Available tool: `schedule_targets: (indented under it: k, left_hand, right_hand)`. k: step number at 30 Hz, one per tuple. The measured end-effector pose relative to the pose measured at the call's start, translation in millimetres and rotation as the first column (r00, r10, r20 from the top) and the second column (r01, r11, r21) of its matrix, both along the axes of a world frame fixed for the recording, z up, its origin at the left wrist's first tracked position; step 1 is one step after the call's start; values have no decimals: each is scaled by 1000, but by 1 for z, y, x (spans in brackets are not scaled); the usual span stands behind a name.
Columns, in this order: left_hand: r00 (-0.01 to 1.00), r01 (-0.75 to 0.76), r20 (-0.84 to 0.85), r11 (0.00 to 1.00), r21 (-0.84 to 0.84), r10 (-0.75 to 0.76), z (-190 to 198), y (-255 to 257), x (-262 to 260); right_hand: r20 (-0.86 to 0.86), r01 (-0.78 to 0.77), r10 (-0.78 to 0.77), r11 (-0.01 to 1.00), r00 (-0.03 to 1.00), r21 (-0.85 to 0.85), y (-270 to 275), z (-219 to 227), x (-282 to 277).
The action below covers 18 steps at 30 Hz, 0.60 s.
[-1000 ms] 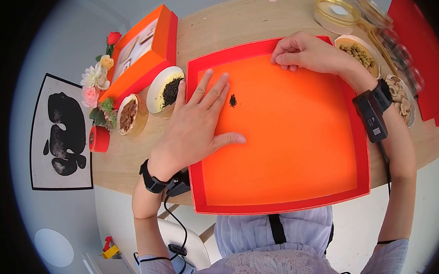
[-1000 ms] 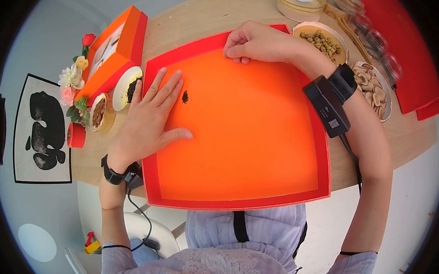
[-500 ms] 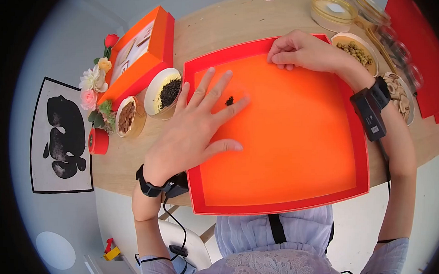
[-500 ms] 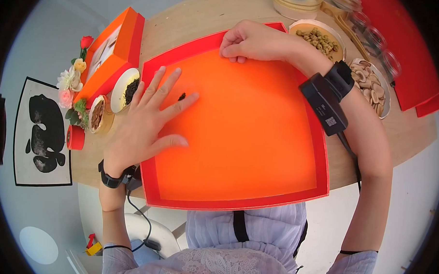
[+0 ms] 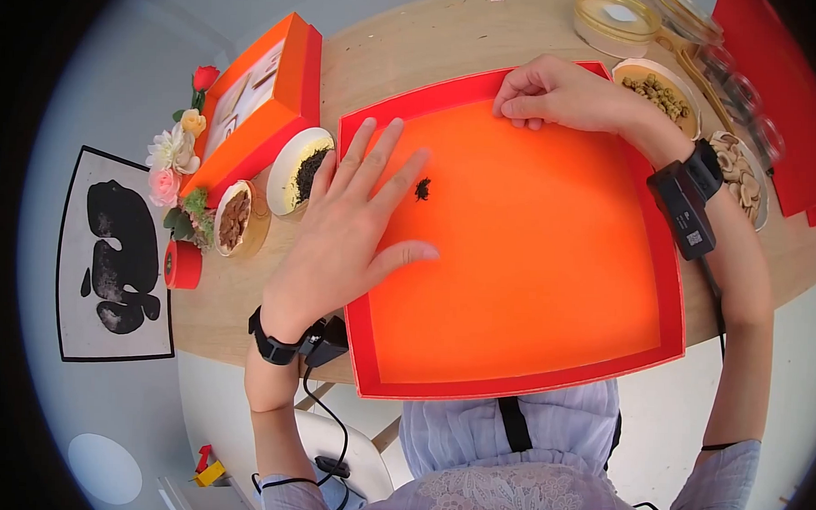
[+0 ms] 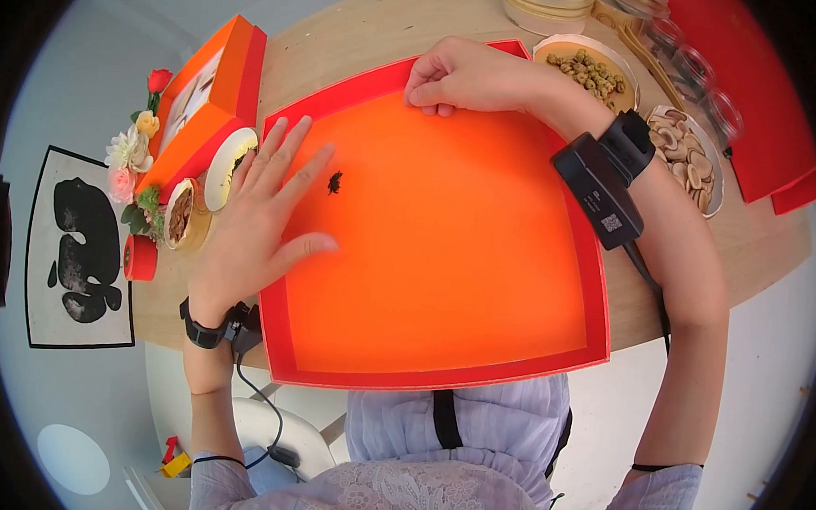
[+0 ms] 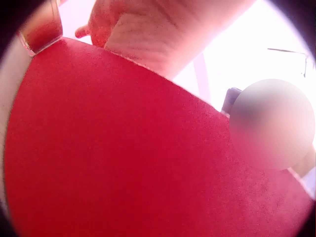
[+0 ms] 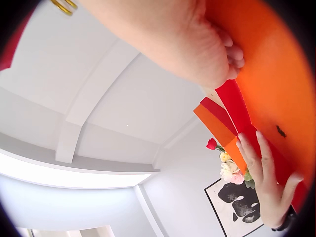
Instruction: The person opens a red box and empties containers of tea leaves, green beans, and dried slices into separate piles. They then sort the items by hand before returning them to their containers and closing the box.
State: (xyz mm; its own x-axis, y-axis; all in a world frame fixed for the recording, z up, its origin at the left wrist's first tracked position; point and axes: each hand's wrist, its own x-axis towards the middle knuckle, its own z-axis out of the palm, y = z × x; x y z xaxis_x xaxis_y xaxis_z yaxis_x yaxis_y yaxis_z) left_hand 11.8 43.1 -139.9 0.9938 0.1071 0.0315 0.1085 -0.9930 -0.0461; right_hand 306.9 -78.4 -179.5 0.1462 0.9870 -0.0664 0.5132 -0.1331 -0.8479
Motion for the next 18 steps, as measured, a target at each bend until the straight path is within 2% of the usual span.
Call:
schedule_targets:
  k: [2,4,7,18]
  left_hand:
    - [1000,-18,-18,999,33,19,0,-4,-3]
    - [989,-50,-135,995,85,61,3,-12,-6]
    - [983,-48,-172,992,119,69,4,-18,-9]
    - [992,13,-123,999,33,-9,-4,-14,-7]
  right_hand:
    - [6,3,-3,1000,1000,0,-1,0,1]
    - [-5,-5,5,999,1000,34,-1,-1,2]
    - [-5,-3,3,1000,1000,31,-1,-2,3]
    - [7,6,-6,1000,1000,1,-1,0,-1]
